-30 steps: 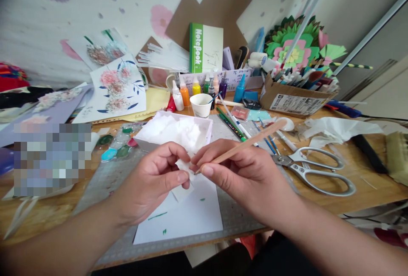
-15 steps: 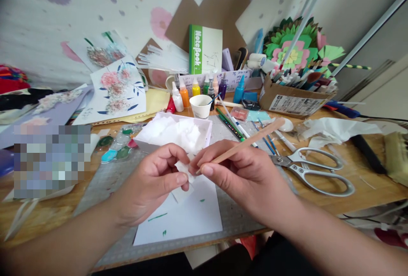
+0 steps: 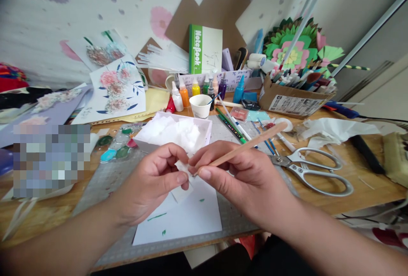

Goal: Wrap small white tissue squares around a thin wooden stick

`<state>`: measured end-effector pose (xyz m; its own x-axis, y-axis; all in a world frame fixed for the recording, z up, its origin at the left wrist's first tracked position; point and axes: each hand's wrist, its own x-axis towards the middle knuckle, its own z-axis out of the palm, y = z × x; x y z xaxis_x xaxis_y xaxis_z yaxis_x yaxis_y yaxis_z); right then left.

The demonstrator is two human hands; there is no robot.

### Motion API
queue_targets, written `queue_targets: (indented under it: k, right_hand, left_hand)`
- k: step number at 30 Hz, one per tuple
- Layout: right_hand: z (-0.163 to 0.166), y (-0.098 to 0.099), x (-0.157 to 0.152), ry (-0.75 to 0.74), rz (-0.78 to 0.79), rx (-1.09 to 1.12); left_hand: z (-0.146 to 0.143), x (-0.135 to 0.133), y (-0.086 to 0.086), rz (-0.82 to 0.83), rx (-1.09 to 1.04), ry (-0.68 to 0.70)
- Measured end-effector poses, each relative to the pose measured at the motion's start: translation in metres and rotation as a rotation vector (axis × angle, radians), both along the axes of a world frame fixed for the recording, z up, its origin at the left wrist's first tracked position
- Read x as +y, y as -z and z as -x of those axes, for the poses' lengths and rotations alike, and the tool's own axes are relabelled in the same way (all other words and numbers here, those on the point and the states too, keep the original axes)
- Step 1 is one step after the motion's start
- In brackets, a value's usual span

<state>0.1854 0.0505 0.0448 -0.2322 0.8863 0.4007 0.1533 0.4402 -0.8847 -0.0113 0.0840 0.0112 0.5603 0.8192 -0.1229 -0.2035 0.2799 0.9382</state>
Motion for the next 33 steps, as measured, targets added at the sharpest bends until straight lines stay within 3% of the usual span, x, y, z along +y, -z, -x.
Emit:
queue_targets:
  k: [9,20,33]
  right_hand:
    - [0.0008,-0.0013,0.0007,-0.008,-0.030,-0.014]
    - [0.0024,-0.0066,0.0013,0.033,-0.146,-0.196]
    - [0.0032,-0.0089,-0.0019,0.044,-0.131,-0.226]
  left_hand:
    - [0.0010,0.0009,0.0025,-0.014,-0.008,0.019]
    - [-0.0004,-0.0007,-0.0001,0.029,-0.056,-0.007]
    - [-0.0002,0.0009,0.0028,-0.004,-0.038,0.008]
